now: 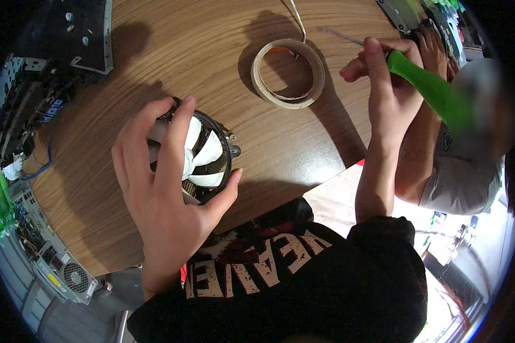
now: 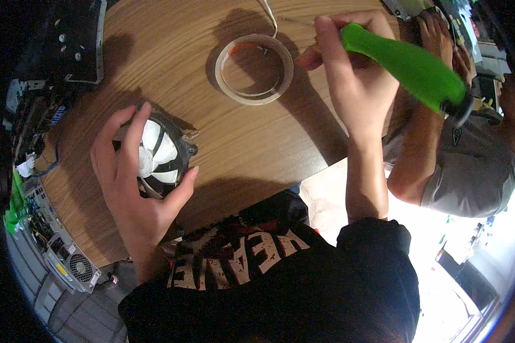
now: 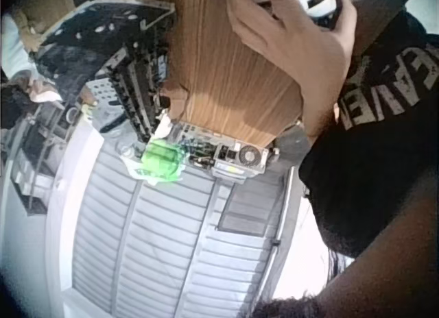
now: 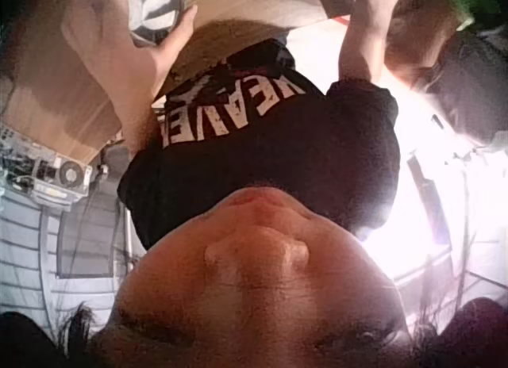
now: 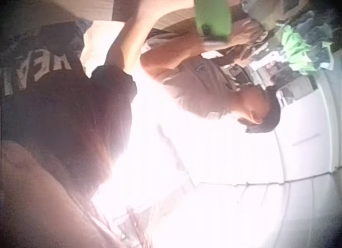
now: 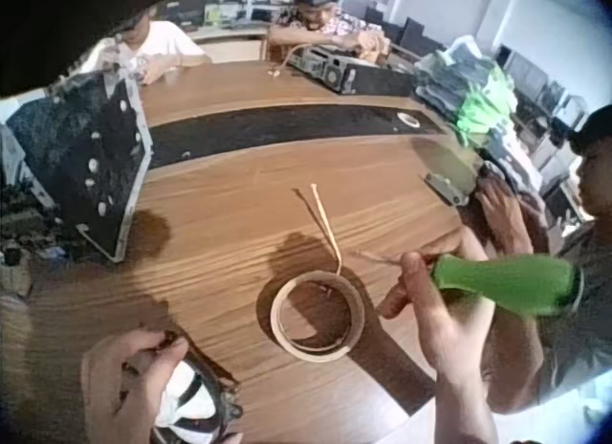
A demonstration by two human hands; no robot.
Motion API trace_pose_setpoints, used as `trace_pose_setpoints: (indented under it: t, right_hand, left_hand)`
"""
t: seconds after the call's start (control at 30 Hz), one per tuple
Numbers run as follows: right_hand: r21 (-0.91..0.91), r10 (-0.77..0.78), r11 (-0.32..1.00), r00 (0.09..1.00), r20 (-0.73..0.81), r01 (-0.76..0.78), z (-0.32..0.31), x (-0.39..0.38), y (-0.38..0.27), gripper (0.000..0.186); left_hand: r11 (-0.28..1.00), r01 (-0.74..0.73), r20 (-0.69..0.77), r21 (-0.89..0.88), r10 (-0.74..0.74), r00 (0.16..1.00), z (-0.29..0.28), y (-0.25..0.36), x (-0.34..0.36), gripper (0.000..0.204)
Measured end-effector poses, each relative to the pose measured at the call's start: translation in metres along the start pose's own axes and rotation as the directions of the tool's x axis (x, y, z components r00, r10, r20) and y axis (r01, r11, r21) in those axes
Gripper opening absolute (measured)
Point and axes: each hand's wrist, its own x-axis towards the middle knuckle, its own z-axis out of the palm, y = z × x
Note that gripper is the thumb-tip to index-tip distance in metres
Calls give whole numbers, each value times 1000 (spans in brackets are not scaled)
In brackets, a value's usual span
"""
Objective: The person uses a screwdriver to loosen and remove screws from a computer fan and heatsink assembly.
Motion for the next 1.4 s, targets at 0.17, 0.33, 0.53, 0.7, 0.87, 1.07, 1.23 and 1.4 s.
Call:
trace_pose_setpoints:
  t: [0.17,0.33,0.53,0.7,0.87,1.07,1.23,1.4]
  right_hand:
    - [68,22,997,1000,12,-23,2,-1,-9,9]
    - [-101,27,995,992,124,-14,0,-1,1,8]
    - [-191,42,981,992,119,-19,7,-1,8,8]
    - [113,50,992,999,15,-51,-1,-13,-19,7]
    - [465,-28,885,999,16,17,-8,-38,-65,16]
    - [658,53,738,985,162,-148,4,-69,-101,25]
    - [693,77,691,975,210,-204,9,-81,-103,25]
    - [675,62,710,973,223,-200,9,-87,-102,23]
  left_hand:
    - [1000,-12,16,24,12,1000,-3,1,0,94]
    - [990,-139,-171,-35,131,976,-4,1,1,109]
    - [938,-342,-259,63,346,902,-16,-4,2,74]
    - [927,-364,-278,-93,327,903,-20,4,-6,45]
    - [701,-226,-150,-676,169,974,-14,29,-10,52]
    - [-22,248,249,-968,-44,967,-7,63,-27,55]
    - [-90,144,155,-986,-132,979,-6,59,-41,29]
    - [-31,80,83,-996,-117,990,1,53,-48,16]
